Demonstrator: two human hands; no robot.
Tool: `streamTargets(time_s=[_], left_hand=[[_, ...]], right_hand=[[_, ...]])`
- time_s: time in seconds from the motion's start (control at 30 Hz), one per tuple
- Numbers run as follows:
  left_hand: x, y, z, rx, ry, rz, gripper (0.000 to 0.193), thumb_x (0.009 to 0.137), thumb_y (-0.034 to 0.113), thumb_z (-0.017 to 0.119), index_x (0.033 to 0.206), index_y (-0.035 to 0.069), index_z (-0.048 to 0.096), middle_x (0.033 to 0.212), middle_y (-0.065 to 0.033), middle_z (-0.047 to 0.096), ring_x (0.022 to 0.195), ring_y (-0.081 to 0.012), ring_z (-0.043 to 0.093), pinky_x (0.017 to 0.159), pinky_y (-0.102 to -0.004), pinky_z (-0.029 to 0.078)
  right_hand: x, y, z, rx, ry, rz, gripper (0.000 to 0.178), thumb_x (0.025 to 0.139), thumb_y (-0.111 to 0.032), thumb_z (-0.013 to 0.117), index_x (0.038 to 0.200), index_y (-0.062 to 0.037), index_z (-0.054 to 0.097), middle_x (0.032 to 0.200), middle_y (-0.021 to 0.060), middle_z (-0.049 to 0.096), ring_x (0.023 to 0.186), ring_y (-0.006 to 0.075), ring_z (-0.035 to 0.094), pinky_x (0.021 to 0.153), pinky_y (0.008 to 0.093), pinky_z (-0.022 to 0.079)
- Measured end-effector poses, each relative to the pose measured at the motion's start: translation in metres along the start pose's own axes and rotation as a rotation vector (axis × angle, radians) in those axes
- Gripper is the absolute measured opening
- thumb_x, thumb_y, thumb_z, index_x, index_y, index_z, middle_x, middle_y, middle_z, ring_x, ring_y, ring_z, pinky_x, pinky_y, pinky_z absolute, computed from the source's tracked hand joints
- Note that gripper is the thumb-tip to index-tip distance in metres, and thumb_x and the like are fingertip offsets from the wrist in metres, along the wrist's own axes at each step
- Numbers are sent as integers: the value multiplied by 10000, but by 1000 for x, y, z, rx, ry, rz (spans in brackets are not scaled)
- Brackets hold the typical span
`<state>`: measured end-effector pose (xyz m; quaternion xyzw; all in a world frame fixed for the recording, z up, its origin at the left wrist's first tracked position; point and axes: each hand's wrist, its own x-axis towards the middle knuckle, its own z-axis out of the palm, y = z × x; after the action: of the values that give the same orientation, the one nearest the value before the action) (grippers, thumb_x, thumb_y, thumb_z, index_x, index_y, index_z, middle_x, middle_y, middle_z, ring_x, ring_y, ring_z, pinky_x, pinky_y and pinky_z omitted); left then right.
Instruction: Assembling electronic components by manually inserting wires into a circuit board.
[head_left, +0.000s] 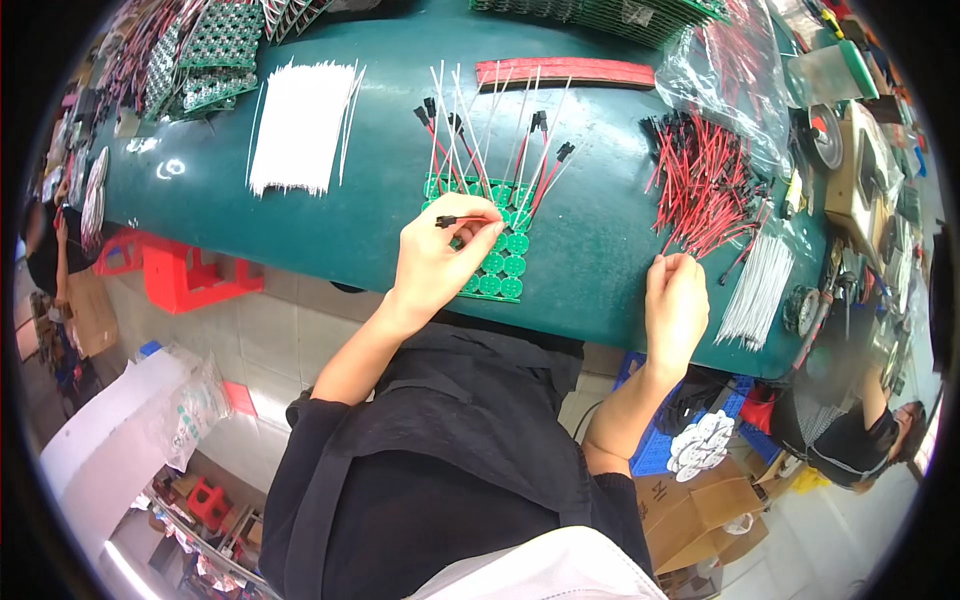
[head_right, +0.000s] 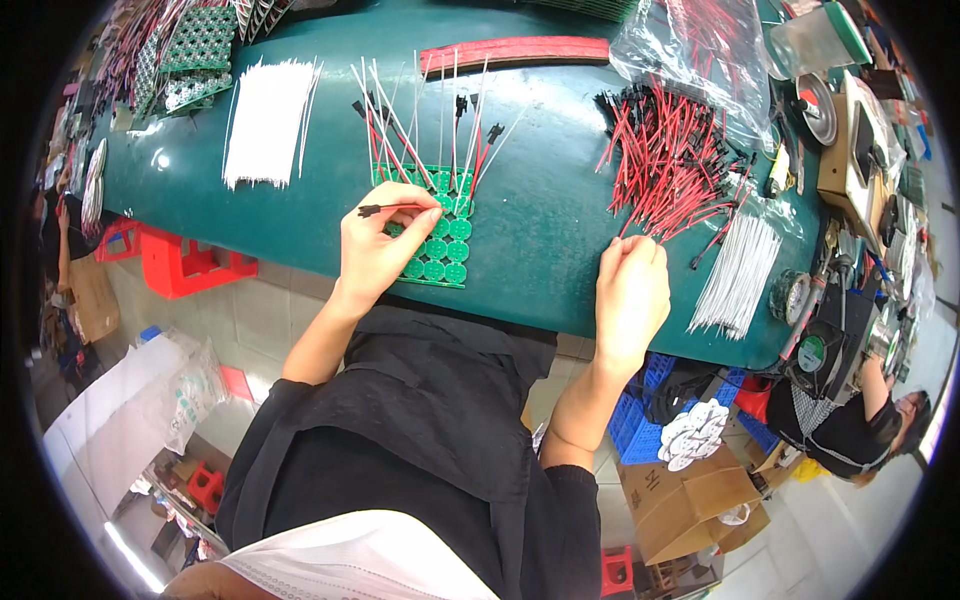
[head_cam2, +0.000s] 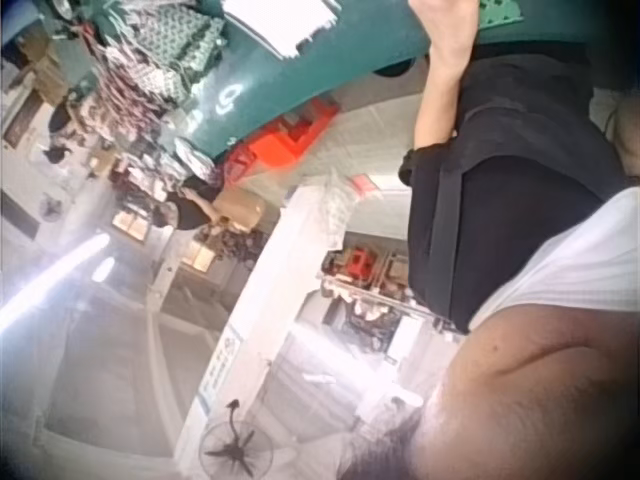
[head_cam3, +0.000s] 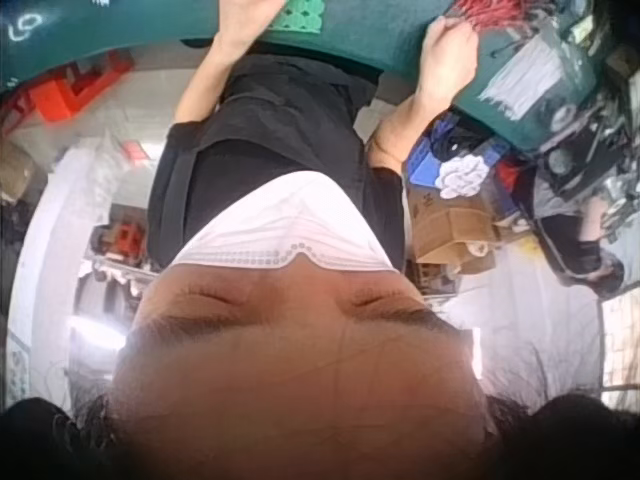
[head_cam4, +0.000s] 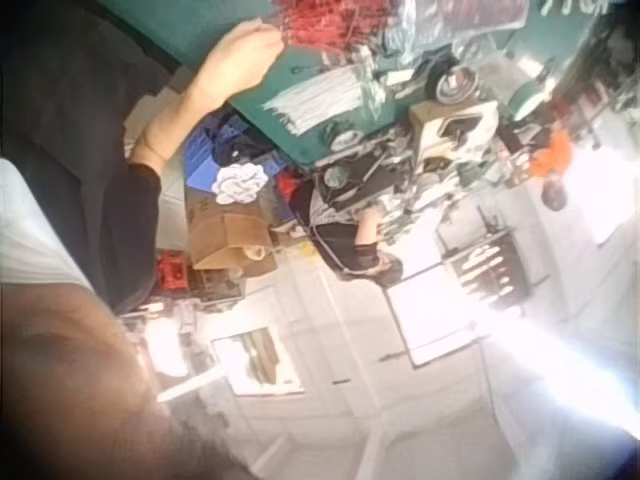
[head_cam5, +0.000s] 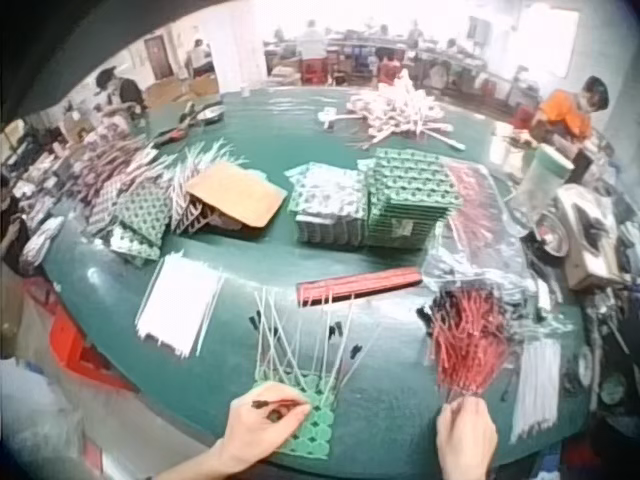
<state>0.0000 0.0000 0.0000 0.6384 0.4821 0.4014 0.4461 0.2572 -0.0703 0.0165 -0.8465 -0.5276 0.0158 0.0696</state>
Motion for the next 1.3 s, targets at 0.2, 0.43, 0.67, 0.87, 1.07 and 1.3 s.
streamTargets(time_s=[0.2, 0.43, 0.67, 0.87, 1.07, 1.3], left_hand=[[4, -2, -6, 72, 9, 33, 124, 830, -22, 705, 941, 12, 662, 888, -65, 656, 721, -104, 642, 627, -231, 532], [1, -2, -1, 134, 39, 94, 120, 830, -21, 700, 928, 15, 642, 869, -74, 650, 698, -122, 651, 598, -243, 541], [1, 2, 3, 266, 29, 194, 111, 818, -14, 704, 891, 16, 627, 816, -67, 638, 657, -138, 651, 580, -254, 540], [1, 2, 6, 253, 46, 178, 106, 817, 1, 711, 872, 17, 621, 804, -56, 639, 642, -142, 652, 574, -264, 539], [6, 5, 8, 349, -6, 146, 170, 816, 53, 734, 934, 31, 612, 813, -63, 626, 631, -142, 635, 552, -271, 519], [1, 13, 2, 341, -15, 99, 283, 806, 101, 768, 1039, 46, 617, 887, -53, 604, 642, -118, 596, 568, -256, 508]], right_hand=[[-10, -5, 5, 624, -124, 157, 138, 875, -102, 679, 859, -1, 587, 749, 62, 617, 613, 129, 572, 596, 309, 498], [-27, -1, 8, 1108, -72, 263, 97, 933, -72, 635, 891, -13, 571, 746, -2, 582, 622, 52, 538, 549, 202, 454], [-29, -13, -6, 1495, -98, 178, 87, 990, -60, 537, 974, 9, 487, 802, 116, 632, 618, 145, 629, 530, 232, 514], [-36, -23, -8, 1621, -171, 62, 98, 1000, -57, 509, 967, 12, 447, 796, 164, 638, 605, 180, 644, 518, 243, 525], [-44, -31, -6, 1704, -251, -26, 71, 979, -8, 520, 1001, 26, 462, 803, 173, 643, 614, 175, 645, 529, 248, 537], [-56, -58, 10, 1476, -217, -203, 137, 901, 1, 661, 988, 30, 560, 825, 108, 670, 665, 134, 669, 579, 246, 555]])
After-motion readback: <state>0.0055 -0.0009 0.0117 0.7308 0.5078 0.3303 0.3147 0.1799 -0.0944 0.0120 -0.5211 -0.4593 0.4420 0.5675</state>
